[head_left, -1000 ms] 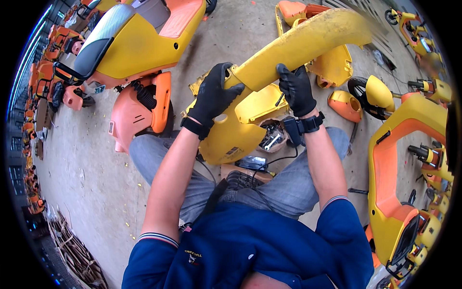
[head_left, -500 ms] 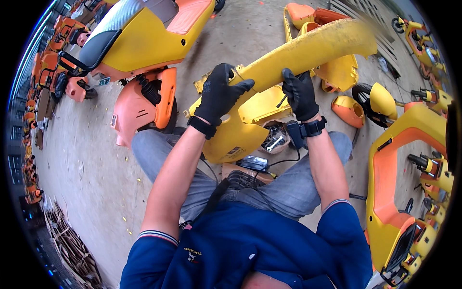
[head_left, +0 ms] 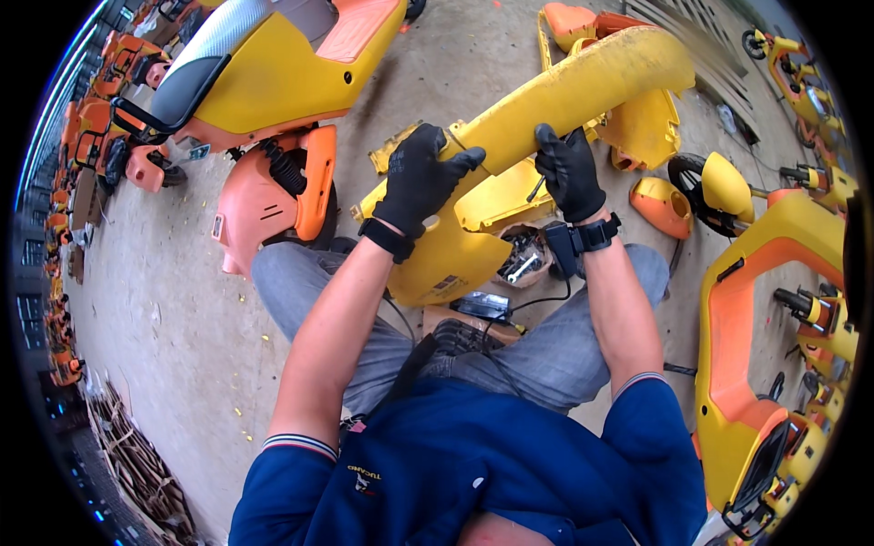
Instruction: The person sits on the floor and assembles yellow and orange plastic body panels of a scooter. They use a screwdriver to tighten screws into the plastic components, aligning the parts and securing them together.
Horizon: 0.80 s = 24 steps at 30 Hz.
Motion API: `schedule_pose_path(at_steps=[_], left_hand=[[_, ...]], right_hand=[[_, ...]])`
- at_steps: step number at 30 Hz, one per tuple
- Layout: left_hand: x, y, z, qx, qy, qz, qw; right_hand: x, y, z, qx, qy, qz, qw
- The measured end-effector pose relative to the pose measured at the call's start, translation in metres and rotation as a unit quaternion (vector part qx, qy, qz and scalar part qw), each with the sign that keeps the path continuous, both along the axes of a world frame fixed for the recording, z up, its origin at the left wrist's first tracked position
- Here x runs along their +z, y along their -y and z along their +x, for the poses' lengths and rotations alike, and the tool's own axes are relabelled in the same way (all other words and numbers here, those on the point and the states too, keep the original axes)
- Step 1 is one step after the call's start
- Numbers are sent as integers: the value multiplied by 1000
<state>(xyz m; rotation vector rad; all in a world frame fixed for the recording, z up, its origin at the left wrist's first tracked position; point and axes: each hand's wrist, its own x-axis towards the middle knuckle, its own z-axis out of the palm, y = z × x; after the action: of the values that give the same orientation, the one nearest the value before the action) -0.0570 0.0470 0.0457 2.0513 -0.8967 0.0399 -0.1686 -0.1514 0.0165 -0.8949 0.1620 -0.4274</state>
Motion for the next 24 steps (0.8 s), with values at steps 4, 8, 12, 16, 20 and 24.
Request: schedule_pose_path(at_steps=[4,8,12,16,20,24], left_hand=[[2,1,0,-6,26,38,999],[1,0,1,-34,1,17,999],[4,0,4,-39,-51,26,998],[1,4,9,-73,-43,42,996],[1,8,9,-69,-61,60,994],[-2,10,10,-70,-54,52,995]], right_hand=[[5,-2,2,-22,-8,-43,999],[3,5,1,-20,-15,-76,997],[0,3,5,-50,-4,-102,994],[-9,13,4,-21,-10,-90,996],[-14,15,4,4,-25,-58,998],[-16,18,7,9,-32,-55,998]])
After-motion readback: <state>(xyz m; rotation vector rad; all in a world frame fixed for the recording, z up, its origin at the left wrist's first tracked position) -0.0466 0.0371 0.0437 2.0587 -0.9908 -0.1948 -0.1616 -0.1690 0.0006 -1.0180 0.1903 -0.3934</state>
